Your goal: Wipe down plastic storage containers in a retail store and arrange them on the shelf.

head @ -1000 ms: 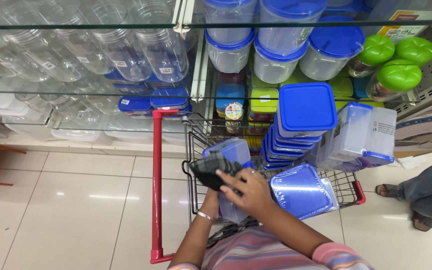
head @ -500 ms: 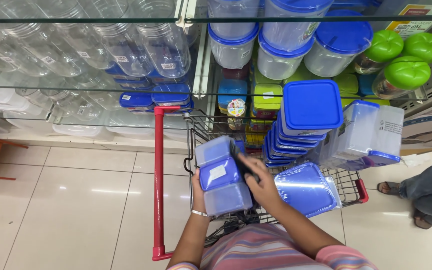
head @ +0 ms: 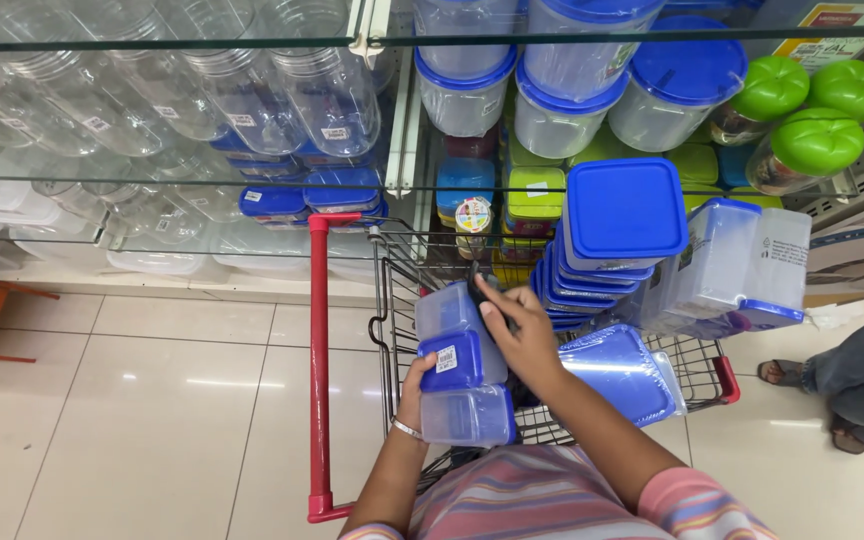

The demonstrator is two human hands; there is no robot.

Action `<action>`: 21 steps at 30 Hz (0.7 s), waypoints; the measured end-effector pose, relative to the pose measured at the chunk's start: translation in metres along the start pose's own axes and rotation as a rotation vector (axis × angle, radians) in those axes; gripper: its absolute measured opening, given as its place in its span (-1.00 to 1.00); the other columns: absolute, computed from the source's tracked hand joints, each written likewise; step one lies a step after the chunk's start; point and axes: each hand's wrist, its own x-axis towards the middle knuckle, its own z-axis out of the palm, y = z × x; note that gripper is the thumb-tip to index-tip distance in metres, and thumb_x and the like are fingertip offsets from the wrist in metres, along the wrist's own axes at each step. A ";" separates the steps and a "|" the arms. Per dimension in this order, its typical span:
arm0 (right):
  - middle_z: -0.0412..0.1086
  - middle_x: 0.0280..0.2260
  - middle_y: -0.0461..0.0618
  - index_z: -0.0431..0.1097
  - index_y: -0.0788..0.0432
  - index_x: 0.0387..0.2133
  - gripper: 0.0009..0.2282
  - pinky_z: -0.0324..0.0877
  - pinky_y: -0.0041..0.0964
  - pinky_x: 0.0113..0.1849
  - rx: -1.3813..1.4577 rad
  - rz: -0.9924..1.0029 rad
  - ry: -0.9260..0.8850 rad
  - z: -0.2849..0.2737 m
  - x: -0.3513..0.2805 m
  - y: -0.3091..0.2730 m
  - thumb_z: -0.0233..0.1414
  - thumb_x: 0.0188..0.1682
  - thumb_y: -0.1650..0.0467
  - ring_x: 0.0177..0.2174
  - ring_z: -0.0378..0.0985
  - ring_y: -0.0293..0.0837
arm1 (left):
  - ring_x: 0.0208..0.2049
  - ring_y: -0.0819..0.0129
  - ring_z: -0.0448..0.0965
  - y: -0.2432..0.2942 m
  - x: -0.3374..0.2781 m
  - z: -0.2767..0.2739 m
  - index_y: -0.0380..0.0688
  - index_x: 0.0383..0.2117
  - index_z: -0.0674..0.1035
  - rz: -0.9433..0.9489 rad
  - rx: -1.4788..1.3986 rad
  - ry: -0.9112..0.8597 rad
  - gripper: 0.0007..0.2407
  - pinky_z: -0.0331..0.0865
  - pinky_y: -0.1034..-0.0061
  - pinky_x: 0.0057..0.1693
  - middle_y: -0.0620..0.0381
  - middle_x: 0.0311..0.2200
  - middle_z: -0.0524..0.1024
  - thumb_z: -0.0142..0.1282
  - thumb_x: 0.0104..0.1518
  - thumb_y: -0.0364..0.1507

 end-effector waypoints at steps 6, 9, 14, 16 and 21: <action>0.17 -0.42 -0.11 0.43 0.14 0.17 -0.64 0.23 -0.40 -0.29 0.261 -0.012 -0.222 0.010 -0.075 -0.008 0.03 0.09 0.41 -0.36 0.25 -0.24 | -0.17 0.12 0.66 0.011 0.010 -0.012 -0.24 0.06 0.49 0.083 -0.231 0.011 -0.51 0.58 0.23 0.00 -0.09 -0.13 0.61 0.10 0.12 -0.12; 0.25 -0.39 -0.09 0.44 0.20 0.15 -0.66 0.24 -0.39 -0.25 0.296 -0.122 -0.147 0.010 -0.083 0.002 0.01 0.11 0.43 -0.33 0.29 -0.23 | -0.15 0.12 0.65 0.012 0.011 0.000 -0.20 0.09 0.49 0.119 -0.064 0.039 -0.50 0.56 0.26 0.00 -0.09 -0.12 0.61 0.03 0.18 -0.05; 0.29 -0.38 -0.08 0.45 0.13 0.13 -0.66 0.32 -0.37 -0.31 0.171 -0.226 -0.229 -0.007 -0.057 -0.018 0.06 0.07 0.41 -0.38 0.35 -0.23 | -0.03 0.22 0.61 0.008 0.020 0.006 -0.05 0.16 0.45 0.127 0.229 0.073 -0.48 0.50 0.31 0.09 0.03 -0.01 0.57 0.00 0.15 -0.04; 0.30 -0.40 -0.07 0.45 0.10 0.12 -0.66 0.33 -0.35 -0.35 0.113 -0.242 -0.301 -0.003 -0.060 -0.018 0.10 0.05 0.40 -0.42 0.36 -0.21 | 0.00 0.24 0.60 0.013 0.017 0.007 -0.07 0.18 0.44 0.107 0.221 0.044 -0.47 0.49 0.32 0.12 0.04 0.02 0.56 0.00 0.16 -0.03; 0.33 -0.37 -0.02 0.40 0.00 0.18 -0.61 0.39 -0.26 -0.31 -0.017 -0.476 -0.278 0.004 -0.067 -0.015 0.13 0.05 0.37 -0.38 0.40 -0.14 | -0.09 0.14 0.65 0.004 0.016 -0.013 -0.23 0.10 0.49 0.083 0.072 0.004 -0.28 0.53 0.29 0.04 -0.07 -0.05 0.60 -0.16 0.08 0.19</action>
